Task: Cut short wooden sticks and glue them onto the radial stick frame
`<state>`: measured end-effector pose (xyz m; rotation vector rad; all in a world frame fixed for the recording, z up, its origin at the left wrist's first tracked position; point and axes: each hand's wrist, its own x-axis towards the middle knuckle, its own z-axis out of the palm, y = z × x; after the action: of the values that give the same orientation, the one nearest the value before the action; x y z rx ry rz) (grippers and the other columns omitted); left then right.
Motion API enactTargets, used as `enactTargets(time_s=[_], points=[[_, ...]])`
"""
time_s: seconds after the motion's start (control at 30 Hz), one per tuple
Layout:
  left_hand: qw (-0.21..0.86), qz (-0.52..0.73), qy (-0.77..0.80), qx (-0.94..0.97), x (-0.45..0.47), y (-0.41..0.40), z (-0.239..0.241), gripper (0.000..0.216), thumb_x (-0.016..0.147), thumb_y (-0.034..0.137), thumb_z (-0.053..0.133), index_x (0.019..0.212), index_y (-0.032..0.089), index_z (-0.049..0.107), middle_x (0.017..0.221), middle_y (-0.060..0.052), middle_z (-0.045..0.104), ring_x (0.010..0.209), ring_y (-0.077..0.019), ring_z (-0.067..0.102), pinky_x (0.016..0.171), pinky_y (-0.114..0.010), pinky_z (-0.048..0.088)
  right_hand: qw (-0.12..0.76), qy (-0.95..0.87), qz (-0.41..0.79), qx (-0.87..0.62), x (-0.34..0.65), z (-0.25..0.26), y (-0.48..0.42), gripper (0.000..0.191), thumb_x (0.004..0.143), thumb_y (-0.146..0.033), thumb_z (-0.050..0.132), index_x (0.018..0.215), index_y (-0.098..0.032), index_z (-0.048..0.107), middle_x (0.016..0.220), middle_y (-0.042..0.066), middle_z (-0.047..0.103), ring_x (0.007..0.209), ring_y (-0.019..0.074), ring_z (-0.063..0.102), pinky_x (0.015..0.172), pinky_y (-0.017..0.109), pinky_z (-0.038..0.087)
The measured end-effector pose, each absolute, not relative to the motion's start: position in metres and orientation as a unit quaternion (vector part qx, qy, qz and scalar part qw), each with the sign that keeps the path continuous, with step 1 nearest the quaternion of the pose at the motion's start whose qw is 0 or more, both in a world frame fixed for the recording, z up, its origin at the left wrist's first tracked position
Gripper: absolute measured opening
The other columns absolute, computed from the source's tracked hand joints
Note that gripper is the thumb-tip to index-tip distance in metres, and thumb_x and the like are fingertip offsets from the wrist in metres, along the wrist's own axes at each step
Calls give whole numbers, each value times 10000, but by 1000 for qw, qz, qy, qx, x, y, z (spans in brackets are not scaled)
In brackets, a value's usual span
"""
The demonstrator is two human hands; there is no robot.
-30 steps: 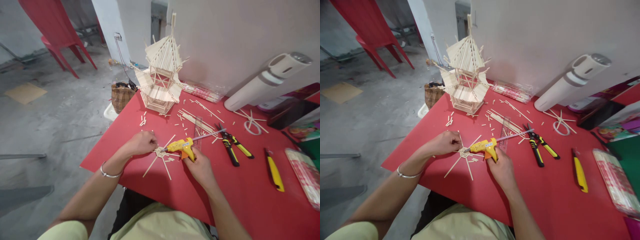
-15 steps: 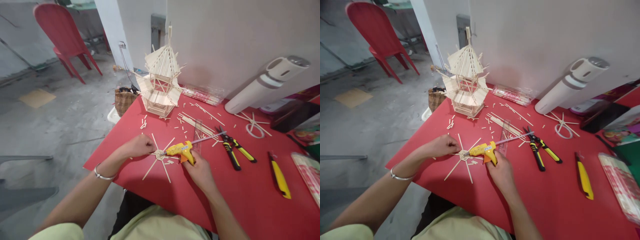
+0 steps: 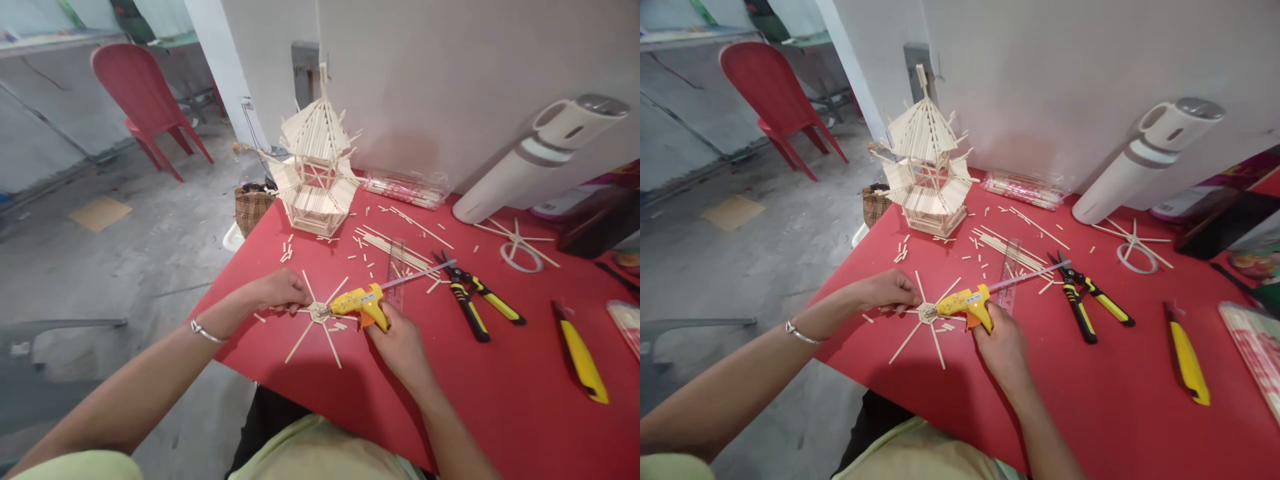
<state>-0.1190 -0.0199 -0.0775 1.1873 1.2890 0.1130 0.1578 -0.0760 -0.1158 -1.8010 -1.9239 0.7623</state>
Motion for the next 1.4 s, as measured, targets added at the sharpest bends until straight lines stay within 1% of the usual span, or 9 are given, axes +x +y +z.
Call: enactTargets(time_s=[0.1,0.3,0.5,0.83,1.07,1.4], points=[[636,48,564,525,-119,-20,-78,214,696,334,668,595,147,640,472,14,579,341,-51,368,381,-191,335,199,-687,275,-642,158,-116,-76,159,824,-386,531,858,-238,579,743,5,644,636,171,551,573,245,334],[633,42,570,522,-118,-20,-81,146,675,287,657,653,144,674,466,20,576,330,-55,356,360,-194,298,195,-687,269,-646,157,-116,-77,152,822,-381,534,849,-238,579,731,8,640,625,168,542,564,245,330],[623,32,569,537,-119,-20,-81,149,679,282,639,663,142,686,468,15,580,329,-63,361,354,-207,294,192,-686,271,-648,158,-117,-76,151,819,-381,536,858,-242,578,738,9,644,627,173,544,574,249,331],[639,30,564,523,-118,-18,-80,141,678,267,648,642,134,676,474,10,598,322,-54,364,353,-198,293,182,-688,268,-649,159,-119,-76,176,821,-389,527,882,-234,584,768,18,648,646,179,544,588,256,327],[658,25,547,517,-117,-16,-79,175,684,273,644,579,132,649,452,10,591,316,-52,367,370,-204,337,193,-688,277,-642,158,-119,-77,171,827,-387,520,884,-237,578,800,22,657,692,188,565,608,252,339],[646,15,562,516,-115,-16,-77,158,669,262,656,577,133,659,451,8,594,322,-55,383,369,-198,327,188,-687,270,-648,158,-119,-77,176,825,-394,521,880,-236,575,792,20,655,692,186,569,600,248,332]])
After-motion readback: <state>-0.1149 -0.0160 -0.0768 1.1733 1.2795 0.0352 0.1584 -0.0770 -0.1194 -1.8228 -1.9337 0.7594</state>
